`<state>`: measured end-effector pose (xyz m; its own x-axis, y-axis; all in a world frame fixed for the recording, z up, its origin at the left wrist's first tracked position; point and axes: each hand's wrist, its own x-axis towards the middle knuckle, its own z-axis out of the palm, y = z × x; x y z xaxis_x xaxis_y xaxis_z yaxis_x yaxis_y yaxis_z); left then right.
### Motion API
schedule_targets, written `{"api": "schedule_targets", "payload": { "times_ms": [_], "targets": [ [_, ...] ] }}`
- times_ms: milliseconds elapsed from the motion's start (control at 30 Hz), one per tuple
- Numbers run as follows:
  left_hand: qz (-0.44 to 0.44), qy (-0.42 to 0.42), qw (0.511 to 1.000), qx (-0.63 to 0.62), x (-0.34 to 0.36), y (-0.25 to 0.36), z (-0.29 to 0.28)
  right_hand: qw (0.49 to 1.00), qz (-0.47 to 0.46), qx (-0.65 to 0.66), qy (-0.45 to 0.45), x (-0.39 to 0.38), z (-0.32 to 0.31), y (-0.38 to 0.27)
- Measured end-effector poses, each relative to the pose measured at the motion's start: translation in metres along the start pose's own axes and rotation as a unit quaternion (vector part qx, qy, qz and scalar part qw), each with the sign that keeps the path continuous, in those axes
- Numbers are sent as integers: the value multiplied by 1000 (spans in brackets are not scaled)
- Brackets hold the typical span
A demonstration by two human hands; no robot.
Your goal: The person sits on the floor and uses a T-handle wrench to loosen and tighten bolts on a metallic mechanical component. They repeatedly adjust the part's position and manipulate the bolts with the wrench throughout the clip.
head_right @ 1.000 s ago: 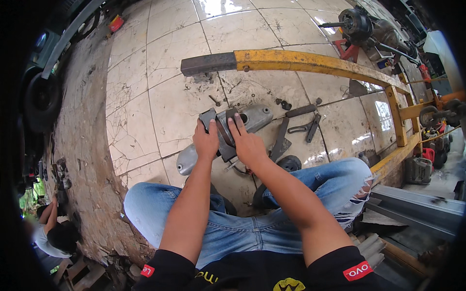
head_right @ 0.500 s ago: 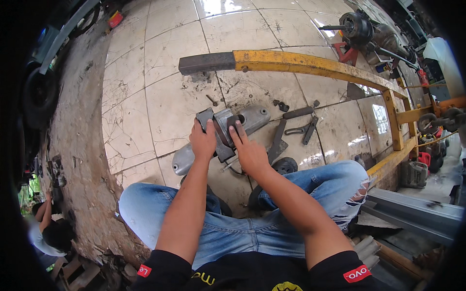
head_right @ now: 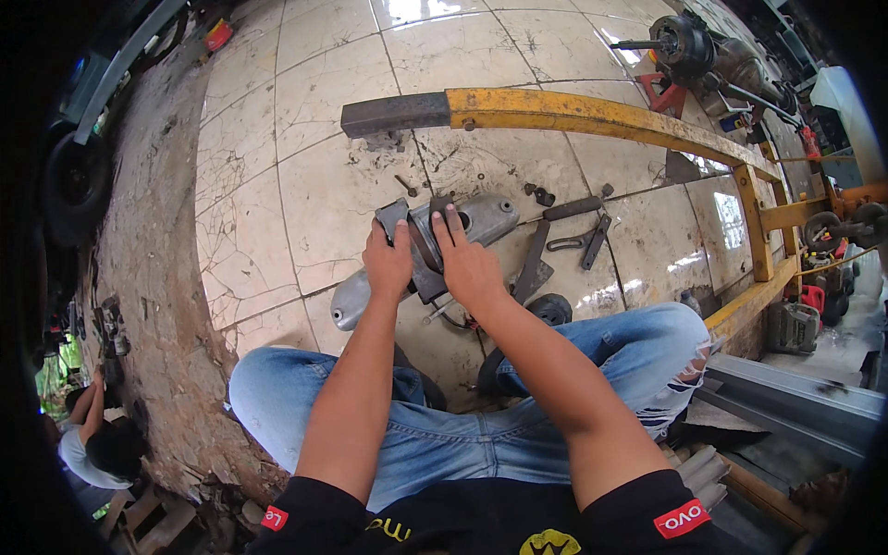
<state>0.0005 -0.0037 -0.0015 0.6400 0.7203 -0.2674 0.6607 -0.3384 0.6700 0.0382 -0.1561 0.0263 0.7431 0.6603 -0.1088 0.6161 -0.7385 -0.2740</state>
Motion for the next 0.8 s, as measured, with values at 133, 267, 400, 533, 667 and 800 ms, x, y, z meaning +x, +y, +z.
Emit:
{"api": "schedule_targets", "payload": {
  "times_ms": [133,267,400,533,667,800],
  "targets": [
    [7,23,1000,9,0,-4,1,998,-16,-48,-40,-35,4,-6],
    [0,11,1000,4,2,1,0,1000,10,12,-20,-7,-3,-4],
    [-6,-1,1000,5,2,-5,2,999,-9,29,11,-17,-2,-2],
    [-23,8,1000,9,0,3,-2,997,20,6,-68,-53,11,-6],
    [-8,23,1000,2,-3,1,-3,999,21,28,-17,-33,13,-7],
    [-10,14,1000,-7,-5,2,3,999,24,30,7,-1,0,-3]
  ]
}}
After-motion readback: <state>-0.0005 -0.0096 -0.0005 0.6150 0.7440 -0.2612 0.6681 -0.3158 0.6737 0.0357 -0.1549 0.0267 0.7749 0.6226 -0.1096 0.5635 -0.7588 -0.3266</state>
